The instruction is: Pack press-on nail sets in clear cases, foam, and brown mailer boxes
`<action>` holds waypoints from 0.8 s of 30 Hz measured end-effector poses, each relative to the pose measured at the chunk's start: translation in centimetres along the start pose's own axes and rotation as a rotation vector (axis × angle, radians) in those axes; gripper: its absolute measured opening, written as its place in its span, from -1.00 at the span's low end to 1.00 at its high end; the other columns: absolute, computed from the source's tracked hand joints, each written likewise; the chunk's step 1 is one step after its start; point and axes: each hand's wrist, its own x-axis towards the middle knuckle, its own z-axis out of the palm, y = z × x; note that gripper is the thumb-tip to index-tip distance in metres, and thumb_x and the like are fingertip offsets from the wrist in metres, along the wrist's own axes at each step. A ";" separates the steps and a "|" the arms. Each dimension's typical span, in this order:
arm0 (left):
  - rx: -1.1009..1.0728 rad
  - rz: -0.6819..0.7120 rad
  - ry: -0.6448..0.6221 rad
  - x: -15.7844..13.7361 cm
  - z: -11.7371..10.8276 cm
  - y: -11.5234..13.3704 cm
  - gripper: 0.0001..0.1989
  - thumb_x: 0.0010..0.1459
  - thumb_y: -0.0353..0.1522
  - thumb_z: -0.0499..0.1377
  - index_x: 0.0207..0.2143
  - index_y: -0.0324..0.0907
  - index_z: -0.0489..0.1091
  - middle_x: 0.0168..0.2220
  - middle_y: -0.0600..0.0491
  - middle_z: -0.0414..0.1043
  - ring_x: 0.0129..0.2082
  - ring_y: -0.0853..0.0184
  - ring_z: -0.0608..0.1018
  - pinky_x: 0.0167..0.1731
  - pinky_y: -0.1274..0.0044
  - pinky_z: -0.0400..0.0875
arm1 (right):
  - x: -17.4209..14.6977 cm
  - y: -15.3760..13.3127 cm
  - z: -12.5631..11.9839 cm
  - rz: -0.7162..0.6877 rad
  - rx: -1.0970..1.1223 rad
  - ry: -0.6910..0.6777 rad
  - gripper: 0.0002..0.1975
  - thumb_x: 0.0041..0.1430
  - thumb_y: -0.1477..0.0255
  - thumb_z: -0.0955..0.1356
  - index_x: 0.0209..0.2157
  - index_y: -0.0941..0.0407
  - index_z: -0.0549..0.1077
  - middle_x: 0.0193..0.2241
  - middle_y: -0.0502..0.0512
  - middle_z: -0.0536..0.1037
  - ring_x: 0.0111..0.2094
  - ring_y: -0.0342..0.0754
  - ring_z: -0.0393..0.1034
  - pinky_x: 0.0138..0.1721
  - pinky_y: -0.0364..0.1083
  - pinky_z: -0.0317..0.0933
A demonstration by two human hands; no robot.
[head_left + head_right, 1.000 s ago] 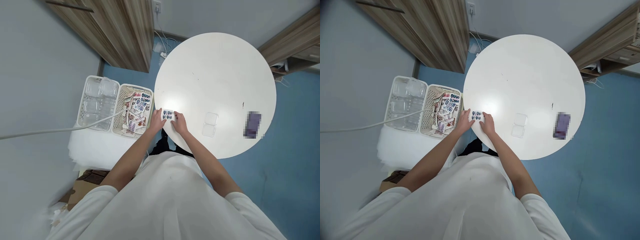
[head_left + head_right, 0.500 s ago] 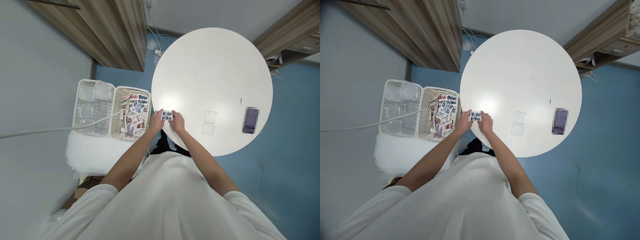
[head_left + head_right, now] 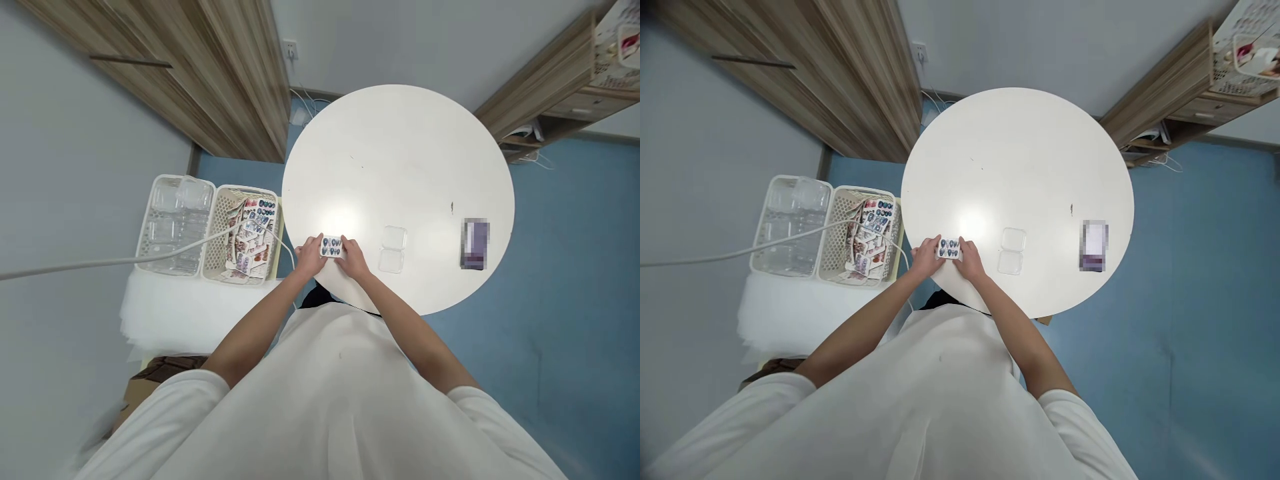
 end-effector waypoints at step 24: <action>0.102 0.266 -0.138 -0.6 8.8 12.2 -0.40 0.03 -0.32 0.15 0.13 -0.07 0.05 -0.09 -0.06 0.21 -0.10 0.19 0.32 -0.17 0.38 0.26 | -6.9 12.8 -11.7 -0.073 -0.174 -0.014 -0.33 -0.03 0.29 0.38 0.11 0.06 0.13 -0.04 0.22 0.28 -0.04 0.18 0.15 -0.08 0.14 0.12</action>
